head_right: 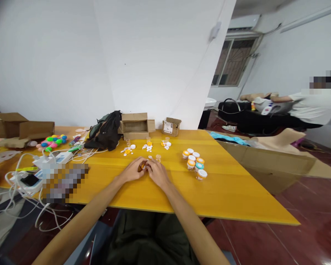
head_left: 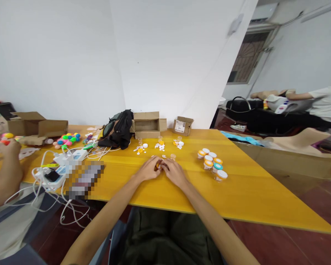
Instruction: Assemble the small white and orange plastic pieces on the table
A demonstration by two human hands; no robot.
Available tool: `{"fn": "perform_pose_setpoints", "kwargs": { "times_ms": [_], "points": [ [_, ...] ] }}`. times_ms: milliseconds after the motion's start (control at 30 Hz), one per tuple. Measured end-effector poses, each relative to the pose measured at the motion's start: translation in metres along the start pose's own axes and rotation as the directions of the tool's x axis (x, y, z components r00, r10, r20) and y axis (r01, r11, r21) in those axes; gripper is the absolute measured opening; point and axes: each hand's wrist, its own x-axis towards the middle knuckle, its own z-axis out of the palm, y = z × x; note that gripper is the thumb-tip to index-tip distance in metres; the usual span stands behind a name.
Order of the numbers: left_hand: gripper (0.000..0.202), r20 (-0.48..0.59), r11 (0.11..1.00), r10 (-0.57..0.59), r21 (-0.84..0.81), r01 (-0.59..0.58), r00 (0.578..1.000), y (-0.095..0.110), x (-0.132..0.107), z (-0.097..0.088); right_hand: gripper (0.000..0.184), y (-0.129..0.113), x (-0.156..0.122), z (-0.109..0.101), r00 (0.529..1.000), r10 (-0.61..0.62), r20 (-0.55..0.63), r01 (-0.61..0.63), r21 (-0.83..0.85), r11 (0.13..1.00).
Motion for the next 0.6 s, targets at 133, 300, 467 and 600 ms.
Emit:
{"fn": "perform_pose_setpoints", "kwargs": {
  "times_ms": [133, 300, 467, 600],
  "points": [
    [0.033, 0.001, 0.999, 0.002, -0.034, -0.002, 1.000, -0.0024, 0.0009, 0.0011, 0.023, -0.0013, -0.0012, 0.0000, 1.000, -0.008, -0.010, 0.008, -0.030, 1.000],
    [0.037, -0.008, 0.998, 0.017, -0.068, -0.018, 1.000, -0.0031, 0.0011, 0.0018, 0.022, -0.0018, -0.0015, 0.0003, 1.000, -0.005, -0.009, 0.005, -0.055, 0.998],
    [0.038, -0.004, 0.997, 0.022, -0.076, -0.022, 1.000, -0.0019, 0.0003, 0.0008, 0.024, -0.0002, -0.0007, 0.0017, 1.000, -0.012, -0.016, 0.011, -0.034, 0.999],
    [0.039, 0.010, 0.997, 0.033, -0.069, -0.032, 0.999, -0.0014, 0.0004, 0.0003, 0.024, -0.0017, -0.0008, 0.0014, 1.000, 0.029, -0.001, -0.029, -0.047, 0.998]
  ]
}}
